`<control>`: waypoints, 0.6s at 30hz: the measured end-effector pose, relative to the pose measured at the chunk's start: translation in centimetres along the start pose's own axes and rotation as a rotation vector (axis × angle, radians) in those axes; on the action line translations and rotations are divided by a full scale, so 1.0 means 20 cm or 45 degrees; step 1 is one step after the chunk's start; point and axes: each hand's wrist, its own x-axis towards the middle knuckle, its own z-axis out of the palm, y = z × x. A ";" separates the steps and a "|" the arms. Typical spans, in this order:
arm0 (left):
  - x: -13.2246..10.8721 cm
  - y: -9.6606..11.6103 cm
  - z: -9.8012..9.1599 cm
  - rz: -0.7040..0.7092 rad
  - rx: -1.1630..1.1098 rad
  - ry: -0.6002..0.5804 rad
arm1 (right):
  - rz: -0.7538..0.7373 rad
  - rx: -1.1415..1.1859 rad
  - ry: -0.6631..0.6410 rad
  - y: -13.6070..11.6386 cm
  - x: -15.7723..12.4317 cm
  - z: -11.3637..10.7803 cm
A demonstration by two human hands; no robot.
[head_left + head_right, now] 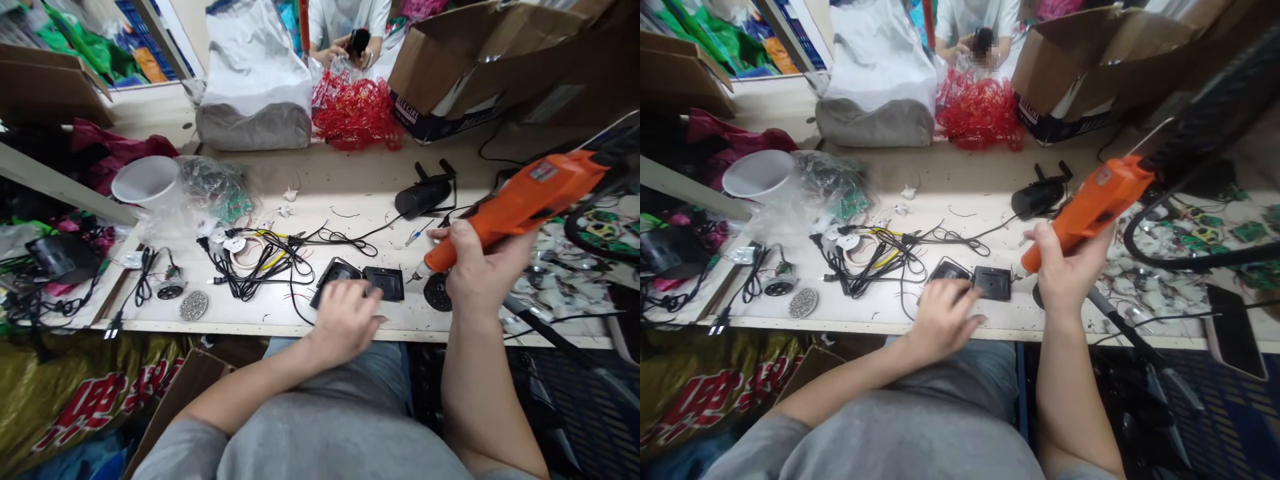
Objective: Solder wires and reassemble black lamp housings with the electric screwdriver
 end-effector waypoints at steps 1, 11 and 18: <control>-0.03 -0.05 -0.03 -0.137 0.029 0.023 | 0.036 0.106 -0.025 -0.01 -0.03 0.01; -0.08 -0.19 -0.08 -0.466 -0.253 -0.081 | 0.269 0.339 -0.553 -0.10 -0.18 0.07; -0.03 -0.14 -0.03 -0.609 -0.081 -0.060 | 0.322 0.390 -0.452 -0.19 -0.26 0.11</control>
